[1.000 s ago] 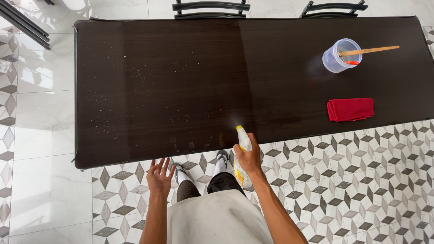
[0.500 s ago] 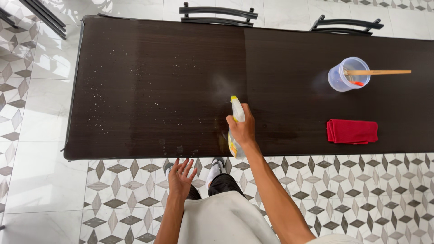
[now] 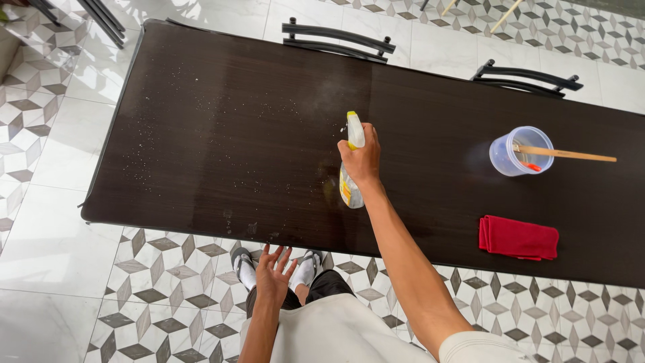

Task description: The person applies a liquid to a dark wooden table using a brush, then sprays a cleaning solution across the surface. They wipe the table with a red cloth, spreading and removing the liquid to clean the surface.

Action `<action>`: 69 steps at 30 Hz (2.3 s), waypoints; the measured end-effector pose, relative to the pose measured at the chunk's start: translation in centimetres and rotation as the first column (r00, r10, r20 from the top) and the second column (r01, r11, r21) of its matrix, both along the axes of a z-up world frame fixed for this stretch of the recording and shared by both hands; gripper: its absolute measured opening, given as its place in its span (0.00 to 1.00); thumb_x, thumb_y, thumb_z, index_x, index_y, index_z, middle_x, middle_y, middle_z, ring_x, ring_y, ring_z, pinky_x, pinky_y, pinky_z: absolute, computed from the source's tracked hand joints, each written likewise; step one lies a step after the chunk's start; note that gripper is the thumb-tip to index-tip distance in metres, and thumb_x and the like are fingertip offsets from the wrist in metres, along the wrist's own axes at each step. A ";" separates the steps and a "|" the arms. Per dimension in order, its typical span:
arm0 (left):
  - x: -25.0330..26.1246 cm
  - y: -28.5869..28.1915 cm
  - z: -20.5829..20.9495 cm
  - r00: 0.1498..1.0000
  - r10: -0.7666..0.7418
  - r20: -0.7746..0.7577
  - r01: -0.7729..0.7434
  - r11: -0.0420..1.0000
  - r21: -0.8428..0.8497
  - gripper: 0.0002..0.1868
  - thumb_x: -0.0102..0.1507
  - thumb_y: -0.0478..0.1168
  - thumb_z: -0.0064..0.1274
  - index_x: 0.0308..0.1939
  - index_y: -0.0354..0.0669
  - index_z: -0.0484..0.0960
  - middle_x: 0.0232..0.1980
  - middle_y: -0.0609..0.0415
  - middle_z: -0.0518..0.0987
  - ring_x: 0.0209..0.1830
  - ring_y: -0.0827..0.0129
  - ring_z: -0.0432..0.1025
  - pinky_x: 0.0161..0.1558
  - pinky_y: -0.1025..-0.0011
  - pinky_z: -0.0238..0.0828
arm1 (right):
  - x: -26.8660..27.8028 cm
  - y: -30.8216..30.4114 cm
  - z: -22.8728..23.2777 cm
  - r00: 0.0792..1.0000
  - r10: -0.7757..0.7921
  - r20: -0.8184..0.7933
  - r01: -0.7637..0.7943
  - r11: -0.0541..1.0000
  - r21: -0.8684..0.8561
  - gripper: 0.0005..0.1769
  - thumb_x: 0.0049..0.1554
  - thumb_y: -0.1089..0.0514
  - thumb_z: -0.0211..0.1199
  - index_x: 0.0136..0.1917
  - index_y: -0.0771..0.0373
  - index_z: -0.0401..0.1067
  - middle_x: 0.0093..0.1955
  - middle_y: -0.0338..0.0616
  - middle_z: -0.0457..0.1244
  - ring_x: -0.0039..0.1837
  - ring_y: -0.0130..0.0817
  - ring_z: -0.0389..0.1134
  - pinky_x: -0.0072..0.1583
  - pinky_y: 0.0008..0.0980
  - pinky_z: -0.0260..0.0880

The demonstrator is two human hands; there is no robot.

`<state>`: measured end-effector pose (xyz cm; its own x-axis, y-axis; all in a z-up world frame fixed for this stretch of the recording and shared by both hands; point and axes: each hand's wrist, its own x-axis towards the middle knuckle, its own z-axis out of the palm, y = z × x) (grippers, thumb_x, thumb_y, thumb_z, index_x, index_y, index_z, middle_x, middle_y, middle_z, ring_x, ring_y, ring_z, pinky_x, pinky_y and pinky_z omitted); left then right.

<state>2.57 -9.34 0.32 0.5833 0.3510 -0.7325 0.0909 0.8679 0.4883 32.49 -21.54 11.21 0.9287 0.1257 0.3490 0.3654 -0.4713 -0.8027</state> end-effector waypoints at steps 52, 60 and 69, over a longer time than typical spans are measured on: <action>11.8 26.3 4.2 0.922 0.345 -0.176 -0.157 0.749 0.644 0.11 0.67 0.27 0.41 0.51 0.37 0.75 0.42 0.54 0.78 0.43 0.72 0.77 0.39 0.79 0.74 | 9.9 34.6 0.6 0.864 0.354 -0.357 -0.358 0.932 0.057 0.19 0.51 0.62 0.62 0.56 0.63 0.64 0.45 0.48 0.66 0.47 0.41 0.72 0.49 0.44 0.73; 5.5 25.2 4.7 0.754 0.437 -0.490 0.112 0.650 0.751 0.21 0.64 0.30 0.46 0.62 0.37 0.69 0.56 0.47 0.69 0.55 0.66 0.67 0.48 0.65 0.70 | 5.7 38.1 0.8 0.865 0.495 -0.080 -0.496 0.868 0.005 0.21 0.48 0.64 0.64 0.54 0.64 0.64 0.48 0.49 0.63 0.45 0.42 0.70 0.46 0.43 0.72; 2.7 19.9 -0.6 0.821 0.376 -0.429 -0.142 0.863 0.485 0.38 0.62 0.34 0.45 0.76 0.42 0.51 0.64 0.44 0.65 0.53 0.65 0.70 0.49 0.66 0.77 | -4.2 33.8 1.8 0.678 0.653 -0.338 -0.670 0.738 0.082 0.17 0.48 0.61 0.62 0.52 0.64 0.65 0.44 0.47 0.61 0.43 0.39 0.67 0.45 0.41 0.71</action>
